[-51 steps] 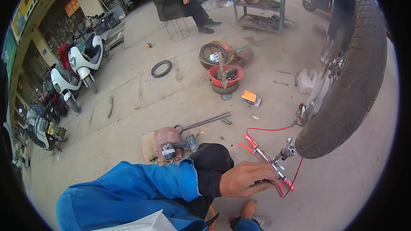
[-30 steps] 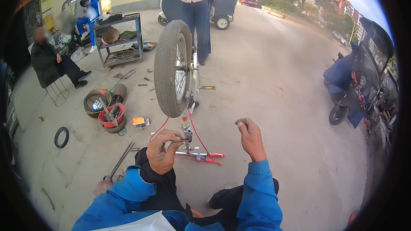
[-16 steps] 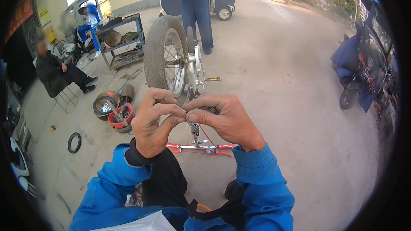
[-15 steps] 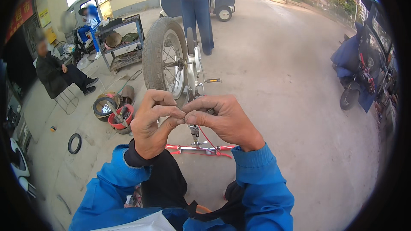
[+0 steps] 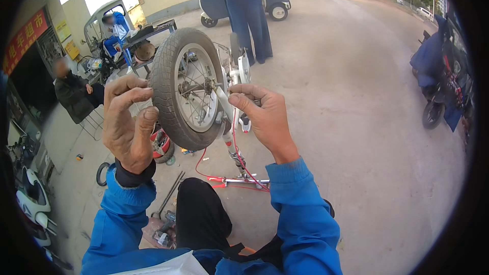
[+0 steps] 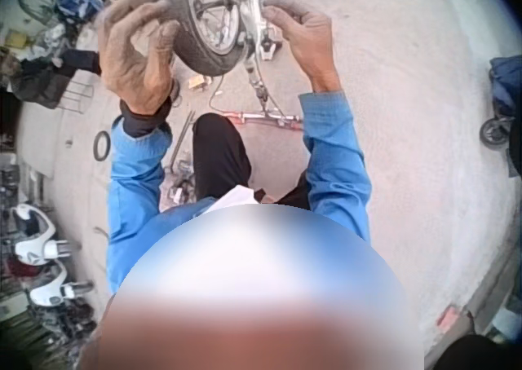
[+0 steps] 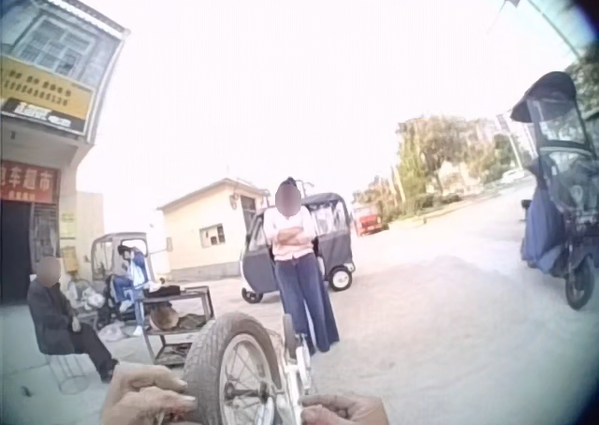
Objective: The person secures a bicycle wheel onto a stand, uses a cordless impact wrench to tighten the axle nut, and then inflates the tire using a pressure gauge and air hose. The person finishes by adjusting the brake caliper.
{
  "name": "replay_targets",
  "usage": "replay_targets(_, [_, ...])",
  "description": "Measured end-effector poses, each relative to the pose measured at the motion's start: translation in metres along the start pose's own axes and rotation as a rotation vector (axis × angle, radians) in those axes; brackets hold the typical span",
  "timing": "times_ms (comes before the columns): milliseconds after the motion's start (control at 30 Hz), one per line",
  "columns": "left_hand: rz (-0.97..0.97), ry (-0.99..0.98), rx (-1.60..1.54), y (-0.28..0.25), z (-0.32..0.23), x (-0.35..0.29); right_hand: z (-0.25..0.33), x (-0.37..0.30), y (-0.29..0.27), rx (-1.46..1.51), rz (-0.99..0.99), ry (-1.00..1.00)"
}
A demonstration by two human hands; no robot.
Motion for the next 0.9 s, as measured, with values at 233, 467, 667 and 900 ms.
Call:
replay_targets(233, [0.113, -0.14, -0.079, 0.023, 0.062, 0.025, -0.055, 0.059, 0.009, 0.157, -0.142, -0.108])
replay_targets(467, [0.14, -0.232, -0.091, 0.039, 0.066, 0.017, -0.068, 0.078, 0.02, 0.17, -0.03, -0.098])
replay_targets(667, [0.147, -0.142, -0.015, 0.04, 0.061, 0.016, -0.066, 0.078, 0.019, 0.112, -0.036, -0.146])
replay_targets(900, [0.118, -0.144, -0.047, 0.041, 0.06, 0.013, -0.066, 0.075, 0.022, -0.018, -0.056, -0.17])
Point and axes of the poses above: each hand's wrist, its own x-axis towards the middle knuckle, its own y-axis out of the palm, z = x × y, the point moved 3 cm from there along x, towards the middle knuckle, and after that the axes turned 13 degrees about y, right-handed, at the moved point
